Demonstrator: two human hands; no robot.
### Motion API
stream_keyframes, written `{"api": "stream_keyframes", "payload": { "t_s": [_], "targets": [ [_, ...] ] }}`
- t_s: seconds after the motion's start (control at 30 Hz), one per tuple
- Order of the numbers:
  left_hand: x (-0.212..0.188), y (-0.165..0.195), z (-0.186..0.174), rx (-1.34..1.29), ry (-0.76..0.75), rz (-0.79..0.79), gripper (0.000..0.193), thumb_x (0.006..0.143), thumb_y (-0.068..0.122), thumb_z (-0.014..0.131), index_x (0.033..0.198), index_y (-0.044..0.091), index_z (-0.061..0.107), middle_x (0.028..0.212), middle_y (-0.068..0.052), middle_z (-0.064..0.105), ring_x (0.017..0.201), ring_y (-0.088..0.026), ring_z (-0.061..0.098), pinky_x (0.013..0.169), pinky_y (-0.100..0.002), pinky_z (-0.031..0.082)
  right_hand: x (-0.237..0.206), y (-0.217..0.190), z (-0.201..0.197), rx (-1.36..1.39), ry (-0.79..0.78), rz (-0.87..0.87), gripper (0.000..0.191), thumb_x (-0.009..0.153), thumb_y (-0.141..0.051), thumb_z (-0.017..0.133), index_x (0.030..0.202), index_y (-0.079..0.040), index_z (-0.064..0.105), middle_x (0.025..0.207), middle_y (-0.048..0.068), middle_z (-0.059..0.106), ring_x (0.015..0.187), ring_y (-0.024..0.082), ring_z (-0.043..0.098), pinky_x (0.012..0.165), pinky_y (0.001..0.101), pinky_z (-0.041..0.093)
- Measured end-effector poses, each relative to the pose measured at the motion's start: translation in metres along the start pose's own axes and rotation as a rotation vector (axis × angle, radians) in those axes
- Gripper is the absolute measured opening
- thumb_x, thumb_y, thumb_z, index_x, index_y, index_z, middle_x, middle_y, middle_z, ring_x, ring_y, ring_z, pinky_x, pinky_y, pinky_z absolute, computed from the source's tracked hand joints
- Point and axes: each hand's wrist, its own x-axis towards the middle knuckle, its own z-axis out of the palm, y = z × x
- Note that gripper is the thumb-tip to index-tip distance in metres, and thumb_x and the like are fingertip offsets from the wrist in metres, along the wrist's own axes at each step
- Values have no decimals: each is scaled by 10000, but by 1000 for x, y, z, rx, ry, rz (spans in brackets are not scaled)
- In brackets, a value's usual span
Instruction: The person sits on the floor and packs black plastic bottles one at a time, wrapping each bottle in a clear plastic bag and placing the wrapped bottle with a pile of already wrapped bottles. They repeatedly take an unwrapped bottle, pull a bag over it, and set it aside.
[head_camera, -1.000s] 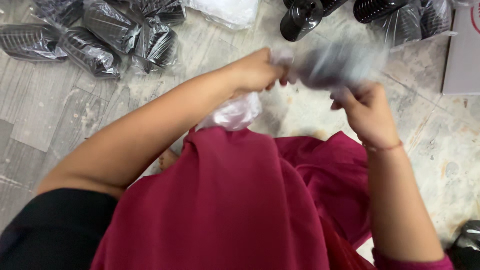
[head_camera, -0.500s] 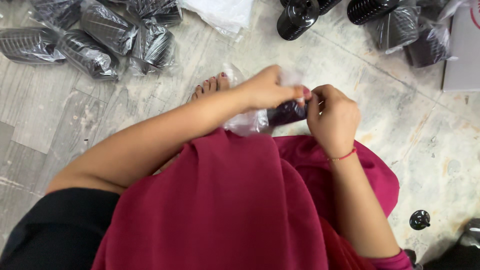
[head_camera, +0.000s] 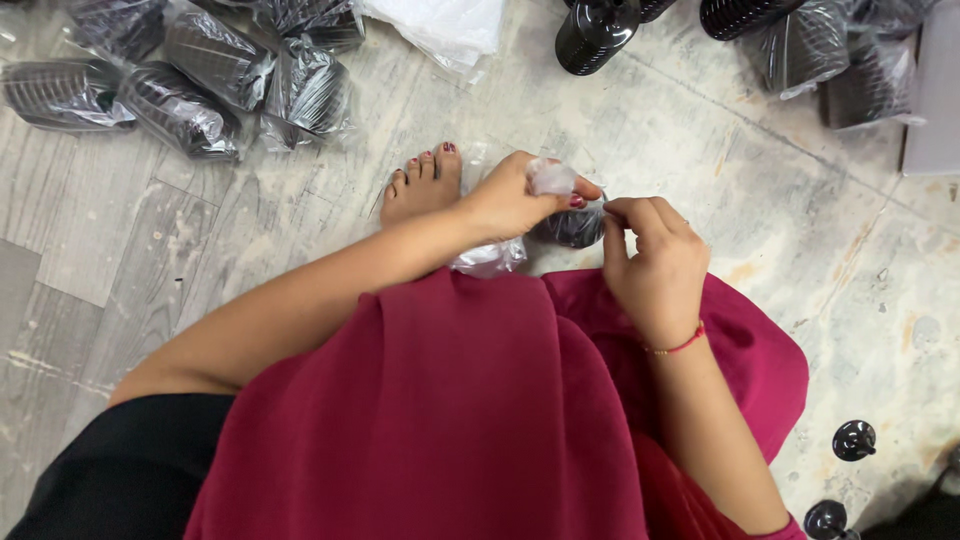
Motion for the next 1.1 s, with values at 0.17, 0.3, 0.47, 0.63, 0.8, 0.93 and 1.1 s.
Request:
{"api": "stream_keyframes", "payload": {
  "t_s": [0.17, 0.3, 0.47, 0.63, 0.8, 0.93, 1.1],
  "targets": [
    [-8, 6, 1, 259, -16, 291, 234, 897, 15, 681, 1108, 63, 772, 1073, -64, 773, 1031, -177, 754, 923, -292, 585, -1, 3, 12, 654, -21, 336, 202, 942, 19, 752, 1066, -20, 597, 959, 82, 740, 855, 141, 723, 754, 254, 576],
    [-15, 14, 1, 428, -30, 224, 181, 844, 116, 796, 1022, 93, 776, 969, -54, 760, 902, -206, 748, 807, -312, 565, -1, 10, 14, 1206, -65, 741, 198, 910, 21, 703, 1044, -29, 566, 916, 83, 775, 802, 94, 737, 703, 221, 599],
    [-20, 17, 3, 389, 8, 182, 195, 818, 156, 845, 981, 81, 771, 938, -55, 760, 852, -201, 742, 758, -313, 560, -8, 7, 22, 1046, -83, 731, 168, 967, 12, 712, 1085, -18, 596, 923, 75, 742, 695, 26, 602, 570, 184, 432],
    [-20, 15, 4, 304, 107, 129, 134, 851, 70, 755, 985, 68, 758, 963, -55, 774, 888, -160, 759, 810, -295, 578, -14, 10, 25, 1122, -93, 586, 140, 1019, -27, 639, 1155, -2, 621, 1078, 63, 771, 775, 18, 589, 678, 174, 463],
    [-21, 13, 4, 289, 102, 178, 164, 850, 53, 751, 1007, 88, 782, 986, -61, 774, 903, -176, 756, 823, -305, 576, -12, 20, 29, 1109, 13, 579, 301, 1034, -14, 621, 1332, 21, 626, 1056, 17, 658, 774, 33, 576, 703, 190, 487],
    [-23, 12, 3, 392, 123, 154, 160, 832, 95, 773, 992, 99, 786, 965, -69, 774, 876, -187, 758, 795, -310, 584, -5, 28, 35, 858, -229, 552, 307, 979, -11, 619, 1281, 11, 666, 1036, -2, 639, 679, 31, 543, 597, 200, 465],
    [-22, 12, 3, 350, 123, 38, 171, 830, 171, 796, 992, 114, 790, 913, -66, 790, 829, -155, 761, 753, -306, 582, 0, 40, 38, 984, -370, 744, 207, 973, -60, 655, 1154, 2, 733, 854, -7, 710, 636, 29, 525, 580, 199, 454]
  ]
}}
